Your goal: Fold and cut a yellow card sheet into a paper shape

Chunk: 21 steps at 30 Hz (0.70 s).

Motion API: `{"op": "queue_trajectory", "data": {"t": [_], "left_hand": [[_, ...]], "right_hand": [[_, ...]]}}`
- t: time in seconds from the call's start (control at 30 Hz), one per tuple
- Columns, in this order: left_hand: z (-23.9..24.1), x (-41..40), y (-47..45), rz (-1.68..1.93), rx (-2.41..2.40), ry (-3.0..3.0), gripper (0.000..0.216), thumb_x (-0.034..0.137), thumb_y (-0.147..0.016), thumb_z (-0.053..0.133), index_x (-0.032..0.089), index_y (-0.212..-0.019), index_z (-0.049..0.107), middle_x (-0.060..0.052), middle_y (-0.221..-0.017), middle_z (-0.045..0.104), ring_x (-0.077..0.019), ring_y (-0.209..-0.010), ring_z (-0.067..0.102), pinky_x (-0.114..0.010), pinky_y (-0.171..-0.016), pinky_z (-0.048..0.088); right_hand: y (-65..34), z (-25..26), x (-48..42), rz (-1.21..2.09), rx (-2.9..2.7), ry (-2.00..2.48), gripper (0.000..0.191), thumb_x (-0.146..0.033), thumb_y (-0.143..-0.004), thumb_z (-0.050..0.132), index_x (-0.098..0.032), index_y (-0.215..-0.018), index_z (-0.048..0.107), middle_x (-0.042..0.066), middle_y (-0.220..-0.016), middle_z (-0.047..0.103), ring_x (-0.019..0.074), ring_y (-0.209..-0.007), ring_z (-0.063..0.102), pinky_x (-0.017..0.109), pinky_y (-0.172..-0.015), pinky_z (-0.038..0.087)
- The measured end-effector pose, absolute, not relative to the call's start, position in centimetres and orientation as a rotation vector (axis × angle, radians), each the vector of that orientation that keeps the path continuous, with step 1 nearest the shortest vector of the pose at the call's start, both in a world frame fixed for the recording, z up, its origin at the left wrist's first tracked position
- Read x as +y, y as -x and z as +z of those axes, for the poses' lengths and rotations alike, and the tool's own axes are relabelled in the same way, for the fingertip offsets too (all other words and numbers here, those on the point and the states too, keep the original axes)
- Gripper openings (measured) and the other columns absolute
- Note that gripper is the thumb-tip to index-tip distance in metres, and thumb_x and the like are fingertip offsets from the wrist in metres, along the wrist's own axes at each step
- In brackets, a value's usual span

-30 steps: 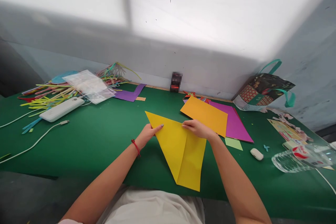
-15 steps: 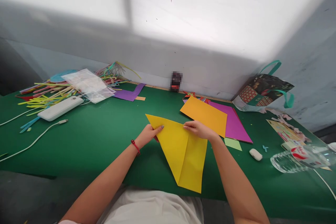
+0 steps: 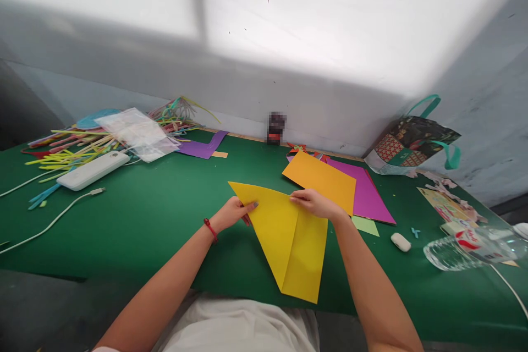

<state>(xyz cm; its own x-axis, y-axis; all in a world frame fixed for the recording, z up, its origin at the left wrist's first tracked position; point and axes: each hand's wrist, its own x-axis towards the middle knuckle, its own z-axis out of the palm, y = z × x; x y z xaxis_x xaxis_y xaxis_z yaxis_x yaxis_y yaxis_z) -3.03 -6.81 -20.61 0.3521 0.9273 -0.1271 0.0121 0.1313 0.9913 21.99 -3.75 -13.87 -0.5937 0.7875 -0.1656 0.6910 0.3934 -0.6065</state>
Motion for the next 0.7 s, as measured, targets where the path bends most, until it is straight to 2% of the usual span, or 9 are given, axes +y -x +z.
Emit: {"op": "queue_trajectory", "data": {"t": [0.2,0.43,0.57,0.7], "left_hand": [[-20.4,-6.94,2.89,0.786,0.976,-1.274,0.047,0.061,-0.062,0.061,0.014,-0.069,0.063,-0.005,-0.059,0.067,-0.0175,-0.05,0.062,-0.028,-0.052,0.05],[-20.24,-7.13,2.72,0.808,0.97,-1.229,0.052,0.066,-0.053,0.063,0.016,-0.065,0.06,-0.003,-0.056,0.065,-0.0164,-0.047,0.06,-0.028,-0.049,0.049],[-19.89,-7.08,2.81,0.862,0.994,-1.266,0.06,0.073,-0.053,0.057,0.015,-0.064,0.062,-0.005,-0.061,0.066,-0.0169,-0.051,0.06,-0.028,-0.051,0.049],[-19.71,-6.81,3.03,1.001,0.98,-1.189,0.062,0.074,-0.061,0.049,0.015,-0.068,0.066,-0.008,-0.075,0.069,-0.0194,-0.064,0.063,-0.028,-0.056,0.05]], "right_hand": [[-22.1,-13.8,-3.63,0.939,-2.474,1.316,0.046,-0.059,-0.082,0.036,-0.019,-0.077,0.056,0.001,-0.067,0.047,0.0129,-0.06,0.039,0.027,-0.054,0.031],[-22.15,-14.16,-3.57,0.997,-2.452,1.322,0.047,-0.06,-0.081,0.036,-0.019,-0.078,0.057,0.0,-0.067,0.047,0.0122,-0.059,0.039,0.026,-0.053,0.03],[-22.17,-14.0,-3.63,0.989,-2.467,1.303,0.047,-0.06,-0.082,0.035,-0.019,-0.074,0.055,-0.001,-0.064,0.042,0.0114,-0.057,0.036,0.026,-0.052,0.029],[-22.07,-13.99,-3.7,0.996,-2.485,1.305,0.047,-0.061,-0.081,0.034,-0.019,-0.073,0.053,-0.001,-0.064,0.041,0.0116,-0.058,0.035,0.026,-0.052,0.029]]}}
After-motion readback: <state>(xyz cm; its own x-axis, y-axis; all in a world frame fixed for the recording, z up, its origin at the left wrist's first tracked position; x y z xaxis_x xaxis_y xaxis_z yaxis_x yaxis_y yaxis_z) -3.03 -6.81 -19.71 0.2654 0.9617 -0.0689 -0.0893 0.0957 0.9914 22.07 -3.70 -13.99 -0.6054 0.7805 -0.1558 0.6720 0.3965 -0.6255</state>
